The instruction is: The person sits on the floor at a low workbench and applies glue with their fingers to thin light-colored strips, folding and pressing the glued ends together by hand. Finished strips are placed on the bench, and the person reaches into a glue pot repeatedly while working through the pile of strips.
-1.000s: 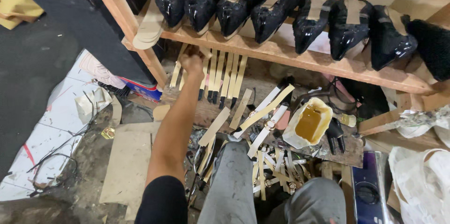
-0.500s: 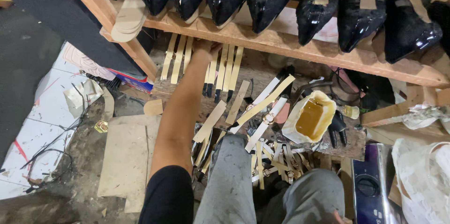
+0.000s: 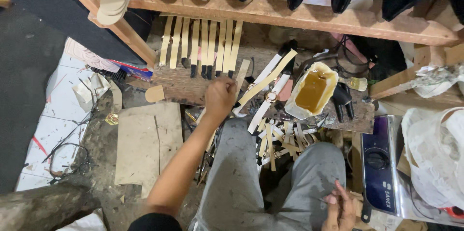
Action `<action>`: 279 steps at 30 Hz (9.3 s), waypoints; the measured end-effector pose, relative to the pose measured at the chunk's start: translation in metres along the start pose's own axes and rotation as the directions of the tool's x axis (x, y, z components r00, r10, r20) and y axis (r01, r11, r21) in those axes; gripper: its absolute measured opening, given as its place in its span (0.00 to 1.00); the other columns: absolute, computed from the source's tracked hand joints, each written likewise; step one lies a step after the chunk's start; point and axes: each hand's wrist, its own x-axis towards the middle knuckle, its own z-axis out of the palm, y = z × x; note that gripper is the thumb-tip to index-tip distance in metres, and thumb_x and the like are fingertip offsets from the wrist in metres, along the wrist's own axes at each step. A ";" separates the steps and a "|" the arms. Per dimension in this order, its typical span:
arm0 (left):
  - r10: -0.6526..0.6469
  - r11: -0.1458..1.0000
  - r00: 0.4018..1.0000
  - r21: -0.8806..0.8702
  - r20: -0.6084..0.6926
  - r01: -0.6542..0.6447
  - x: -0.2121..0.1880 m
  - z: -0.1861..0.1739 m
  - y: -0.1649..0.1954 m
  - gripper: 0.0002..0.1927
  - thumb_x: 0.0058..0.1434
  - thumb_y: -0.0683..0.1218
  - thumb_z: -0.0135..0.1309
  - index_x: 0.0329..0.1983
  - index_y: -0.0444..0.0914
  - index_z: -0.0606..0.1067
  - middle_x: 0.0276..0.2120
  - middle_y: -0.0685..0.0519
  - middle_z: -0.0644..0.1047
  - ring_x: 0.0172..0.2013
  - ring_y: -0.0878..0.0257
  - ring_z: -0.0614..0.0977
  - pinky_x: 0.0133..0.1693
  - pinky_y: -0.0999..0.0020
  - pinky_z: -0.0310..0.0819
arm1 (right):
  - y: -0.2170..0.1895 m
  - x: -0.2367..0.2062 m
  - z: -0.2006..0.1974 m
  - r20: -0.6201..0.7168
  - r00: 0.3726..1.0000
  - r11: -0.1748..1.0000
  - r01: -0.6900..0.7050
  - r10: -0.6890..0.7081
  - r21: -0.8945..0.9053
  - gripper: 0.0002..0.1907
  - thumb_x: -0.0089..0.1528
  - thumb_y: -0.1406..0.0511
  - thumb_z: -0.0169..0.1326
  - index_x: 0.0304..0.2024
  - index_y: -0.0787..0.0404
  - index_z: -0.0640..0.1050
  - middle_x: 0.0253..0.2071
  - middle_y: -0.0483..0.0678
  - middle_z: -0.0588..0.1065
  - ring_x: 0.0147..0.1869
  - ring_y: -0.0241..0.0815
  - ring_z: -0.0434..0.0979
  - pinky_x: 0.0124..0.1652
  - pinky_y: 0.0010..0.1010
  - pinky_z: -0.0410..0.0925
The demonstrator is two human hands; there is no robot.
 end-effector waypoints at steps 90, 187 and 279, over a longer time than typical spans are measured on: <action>0.009 0.545 0.871 -0.733 0.491 0.407 -0.168 -0.084 0.207 0.08 0.73 0.42 0.49 0.36 0.36 0.68 0.30 0.57 0.72 0.29 0.72 0.76 0.28 0.70 0.81 | -0.230 0.068 -0.012 0.287 0.882 0.862 0.217 -0.374 0.458 0.33 0.74 0.45 0.42 0.62 0.68 0.75 0.55 0.57 0.72 0.57 0.45 0.69 0.54 0.36 0.68; -0.054 0.430 0.913 -0.816 0.404 0.386 -0.131 -0.121 0.178 0.08 0.73 0.44 0.48 0.39 0.34 0.69 0.30 0.50 0.80 0.28 0.67 0.83 0.26 0.72 0.80 | -0.285 0.140 0.052 0.588 0.624 0.851 0.285 -0.514 0.442 0.51 0.69 0.34 0.23 0.45 0.73 0.77 0.41 0.57 0.77 0.49 0.51 0.64 0.55 0.43 0.61; -0.348 0.855 0.899 -0.303 0.265 0.420 0.109 0.004 -0.031 0.08 0.64 0.40 0.49 0.43 0.41 0.78 0.36 0.47 0.83 0.29 0.58 0.87 0.30 0.65 0.86 | -0.069 0.025 0.021 0.389 0.873 0.926 -0.360 0.293 0.111 0.24 0.69 0.64 0.45 0.64 0.71 0.73 0.41 0.50 0.71 0.44 0.40 0.72 0.49 0.32 0.67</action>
